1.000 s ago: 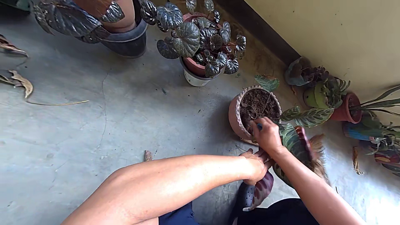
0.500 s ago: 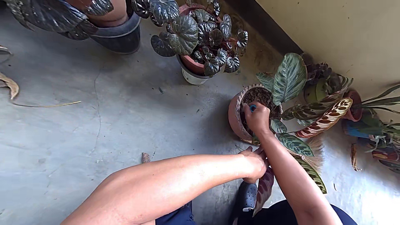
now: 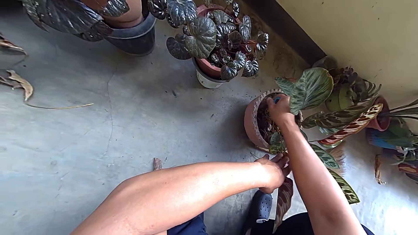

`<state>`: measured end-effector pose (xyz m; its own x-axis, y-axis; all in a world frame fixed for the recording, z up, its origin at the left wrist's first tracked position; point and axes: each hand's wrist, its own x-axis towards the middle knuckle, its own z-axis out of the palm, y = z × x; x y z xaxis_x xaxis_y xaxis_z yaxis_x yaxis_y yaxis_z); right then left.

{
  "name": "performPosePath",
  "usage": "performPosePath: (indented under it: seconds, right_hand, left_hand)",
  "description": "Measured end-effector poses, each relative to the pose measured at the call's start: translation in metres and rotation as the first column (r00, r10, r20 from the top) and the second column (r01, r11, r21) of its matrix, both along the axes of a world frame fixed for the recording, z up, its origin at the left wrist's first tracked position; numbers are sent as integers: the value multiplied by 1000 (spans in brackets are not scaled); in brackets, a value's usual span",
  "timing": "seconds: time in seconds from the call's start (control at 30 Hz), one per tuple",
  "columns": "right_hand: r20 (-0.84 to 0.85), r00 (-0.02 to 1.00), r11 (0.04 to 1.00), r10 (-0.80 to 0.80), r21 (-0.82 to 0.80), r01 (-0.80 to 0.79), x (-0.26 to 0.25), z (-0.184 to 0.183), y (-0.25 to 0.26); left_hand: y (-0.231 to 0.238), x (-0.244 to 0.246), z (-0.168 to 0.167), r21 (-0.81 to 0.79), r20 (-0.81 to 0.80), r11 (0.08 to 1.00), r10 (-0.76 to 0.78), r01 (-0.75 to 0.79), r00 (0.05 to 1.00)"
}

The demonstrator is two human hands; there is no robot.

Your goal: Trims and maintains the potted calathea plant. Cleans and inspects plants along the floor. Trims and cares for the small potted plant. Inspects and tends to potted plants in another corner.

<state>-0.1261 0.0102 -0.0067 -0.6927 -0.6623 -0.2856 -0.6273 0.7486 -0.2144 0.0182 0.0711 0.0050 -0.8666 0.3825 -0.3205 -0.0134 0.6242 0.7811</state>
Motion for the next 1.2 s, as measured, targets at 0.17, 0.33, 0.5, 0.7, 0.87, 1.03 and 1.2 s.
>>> performPosePath:
  seconds: [0.17, 0.33, 0.5, 0.7, 0.87, 1.03, 1.2]
  right_hand:
    - [-83, 992, 983, -96, -164, 81, -25, 18, 7]
    - [-43, 998, 992, -40, -120, 34, -23, -19, -10]
    - [-186, 982, 999, 34, 1, -34, -33, 23, -5]
    - [-101, 991, 989, 93, 127, -79, -41, 3, -14]
    - [-188, 966, 982, 178, 91, -163, -62, 25, -12]
    - [-146, 971, 976, 191, 137, -172, -70, 2, -7]
    - [-173, 957, 970, 235, 100, -220, -77, 22, 4]
  left_hand:
    - [-3, -3, -8, 17, -7, 1000, 18, -18, 1000]
    - [-6, -8, -6, 6, -9, 1000, -11, 11, 1000]
    - [-6, -10, -9, 39, -11, 999, 6, -6, 1000]
    - [-6, -12, -11, 35, -17, 999, 3, -3, 1000]
    - [-6, -12, -13, 35, -38, 999, 7, -6, 999]
    - [-5, -10, -14, 29, -30, 1000, 1, 0, 1000]
    - [-7, -9, -10, 38, -35, 999, 23, -21, 999]
